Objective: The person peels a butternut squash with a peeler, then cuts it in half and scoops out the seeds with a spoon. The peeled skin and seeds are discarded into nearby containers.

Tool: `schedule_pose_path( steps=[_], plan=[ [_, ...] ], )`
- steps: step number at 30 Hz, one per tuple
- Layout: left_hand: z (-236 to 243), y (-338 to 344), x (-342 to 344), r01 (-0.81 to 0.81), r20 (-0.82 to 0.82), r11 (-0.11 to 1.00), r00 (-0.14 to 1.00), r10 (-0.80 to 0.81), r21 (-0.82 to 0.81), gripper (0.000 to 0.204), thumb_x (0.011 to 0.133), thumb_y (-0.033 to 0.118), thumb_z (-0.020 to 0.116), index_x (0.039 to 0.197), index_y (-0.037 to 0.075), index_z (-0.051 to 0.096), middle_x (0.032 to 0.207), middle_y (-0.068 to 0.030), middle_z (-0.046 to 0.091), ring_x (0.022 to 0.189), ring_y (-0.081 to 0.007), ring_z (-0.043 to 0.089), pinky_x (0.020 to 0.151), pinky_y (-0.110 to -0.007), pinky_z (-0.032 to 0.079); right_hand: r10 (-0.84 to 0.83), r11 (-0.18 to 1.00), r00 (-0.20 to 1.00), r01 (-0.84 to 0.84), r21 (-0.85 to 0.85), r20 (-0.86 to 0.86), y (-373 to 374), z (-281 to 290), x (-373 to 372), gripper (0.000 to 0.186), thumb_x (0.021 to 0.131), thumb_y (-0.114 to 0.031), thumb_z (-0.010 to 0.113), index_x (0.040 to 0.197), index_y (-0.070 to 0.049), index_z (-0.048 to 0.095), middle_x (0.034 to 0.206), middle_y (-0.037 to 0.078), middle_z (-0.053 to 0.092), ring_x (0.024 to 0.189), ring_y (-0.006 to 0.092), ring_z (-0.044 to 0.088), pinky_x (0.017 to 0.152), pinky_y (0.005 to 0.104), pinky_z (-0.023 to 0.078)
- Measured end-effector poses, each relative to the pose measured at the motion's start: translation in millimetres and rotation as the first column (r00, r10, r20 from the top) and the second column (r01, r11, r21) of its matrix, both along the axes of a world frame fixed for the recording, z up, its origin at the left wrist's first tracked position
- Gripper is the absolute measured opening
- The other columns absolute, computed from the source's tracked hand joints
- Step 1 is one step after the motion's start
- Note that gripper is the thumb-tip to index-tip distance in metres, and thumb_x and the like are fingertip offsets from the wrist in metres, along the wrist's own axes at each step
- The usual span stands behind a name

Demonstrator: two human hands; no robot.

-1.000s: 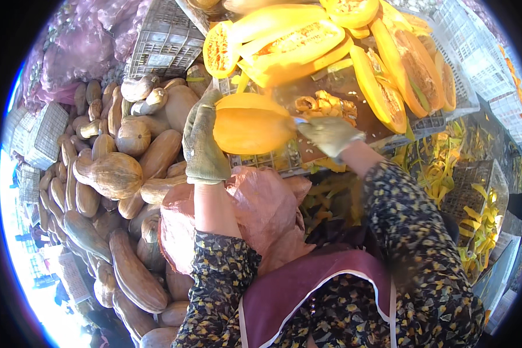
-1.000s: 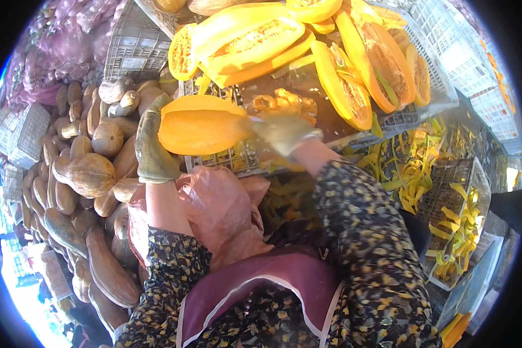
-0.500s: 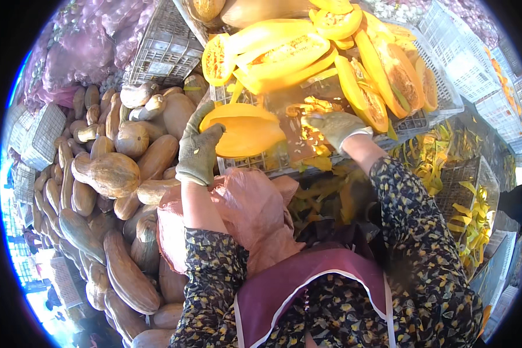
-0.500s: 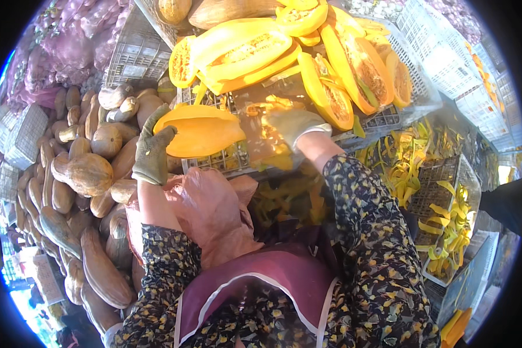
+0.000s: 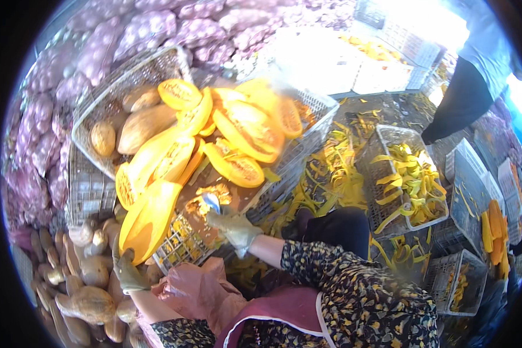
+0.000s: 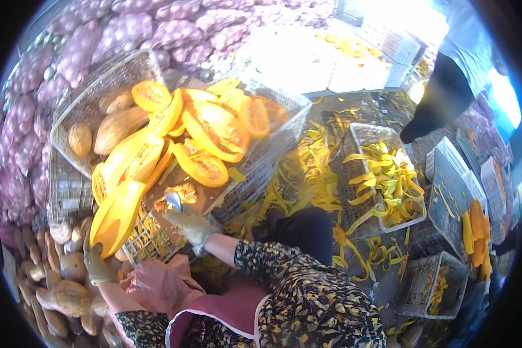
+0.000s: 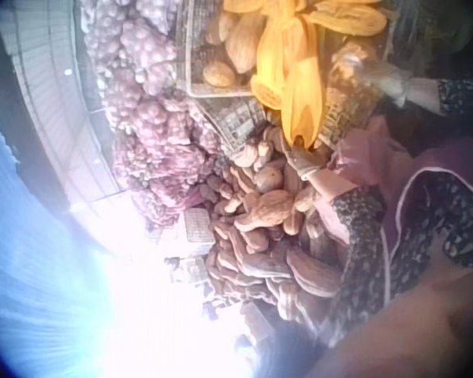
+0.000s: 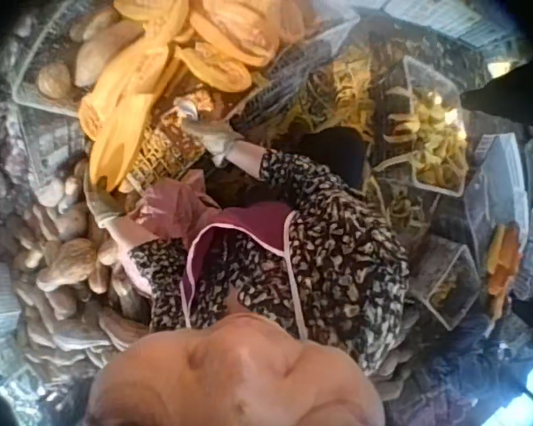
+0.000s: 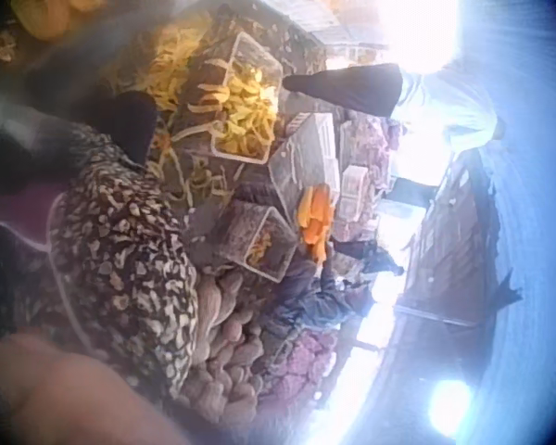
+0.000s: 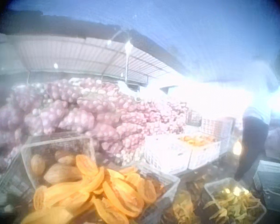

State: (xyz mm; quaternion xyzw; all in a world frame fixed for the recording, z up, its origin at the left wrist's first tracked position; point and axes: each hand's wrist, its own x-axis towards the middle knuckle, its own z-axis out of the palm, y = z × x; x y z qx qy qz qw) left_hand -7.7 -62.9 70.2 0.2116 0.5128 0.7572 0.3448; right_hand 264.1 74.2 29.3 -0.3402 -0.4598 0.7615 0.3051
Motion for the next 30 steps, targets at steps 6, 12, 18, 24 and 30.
schedule_pose_path(
  steps=[6, 12, 18, 24, 30],
  plan=[
    [-26, 73, 149, 0.212, -0.373, 0.977, 0.906, -0.202, -0.014, 0.067, 0.081, -0.017, 0.047, 0.143, 0.008, 0.048, 0.141, -0.0153, 0.051, 0.124, -0.0249, 0.053, 0.103, -0.035, 0.045, -0.263, 0.933, 0.962, 0.234, -0.274, -0.072, -17, 1, 42, 0.056, 0.090, -0.049, 0.067, 0.127, -0.010, 0.054, 0.088, 0.000, 0.059, 0.064, 0.0067, 0.052, 0.054, 0.0231, 0.042],
    [-54, 89, 222, 0.585, -0.565, 0.691, 0.425, -0.707, -0.425, 0.063, 0.085, 0.001, 0.067, 0.144, 0.004, 0.044, 0.140, -0.0170, 0.051, 0.126, -0.0270, 0.052, 0.103, -0.036, 0.044, -0.578, 0.502, 0.816, 0.332, -0.799, -0.024, -30, 6, 139, 0.036, 0.093, -0.017, 0.061, 0.125, 0.001, 0.057, 0.111, 0.018, 0.069, 0.092, 0.0292, 0.071, 0.077, 0.0404, 0.059],
    [-42, 128, 185, 0.476, -0.206, 0.838, 0.821, -0.532, -0.266, 0.045, 0.094, 0.004, 0.061, 0.138, 0.003, 0.053, 0.118, -0.0080, 0.062, 0.106, -0.0182, 0.059, 0.090, -0.031, 0.051, -0.679, 0.438, 0.720, 0.553, -0.709, 0.143, 55, 31, 238, 0.028, 0.096, -0.027, 0.060, 0.116, -0.007, 0.059, 0.092, 0.009, 0.068, 0.060, 0.0187, 0.061, 0.051, 0.0317, 0.052],
    [-31, 140, 169, 0.350, -0.225, 0.870, 0.870, -0.439, -0.346, 0.041, 0.098, 0.015, 0.054, 0.138, 0.003, 0.053, 0.127, -0.0142, 0.060, 0.112, -0.0265, 0.062, 0.091, -0.043, 0.055, -0.853, 0.233, 0.117, 0.958, -0.169, -0.509, 319, 230, 396, 0.033, 0.097, -0.043, 0.060, 0.092, -0.011, 0.062, 0.068, 0.002, 0.054, 0.049, 0.0073, 0.044, 0.039, 0.0191, 0.035],
    [-35, 140, 158, 0.428, -0.309, 0.903, 0.855, -0.417, -0.035, 0.045, 0.097, 0.023, 0.062, 0.133, -0.002, 0.054, 0.123, -0.0131, 0.061, 0.113, -0.0256, 0.061, 0.093, -0.041, 0.053, -0.770, 0.570, 0.622, 0.770, 0.287, -0.139, 314, 149, 300, 0.028, 0.091, -0.024, 0.066, 0.111, -0.004, 0.066, 0.082, 0.003, 0.066, 0.055, 0.0092, 0.048, 0.047, 0.0260, 0.038]
  ],
)
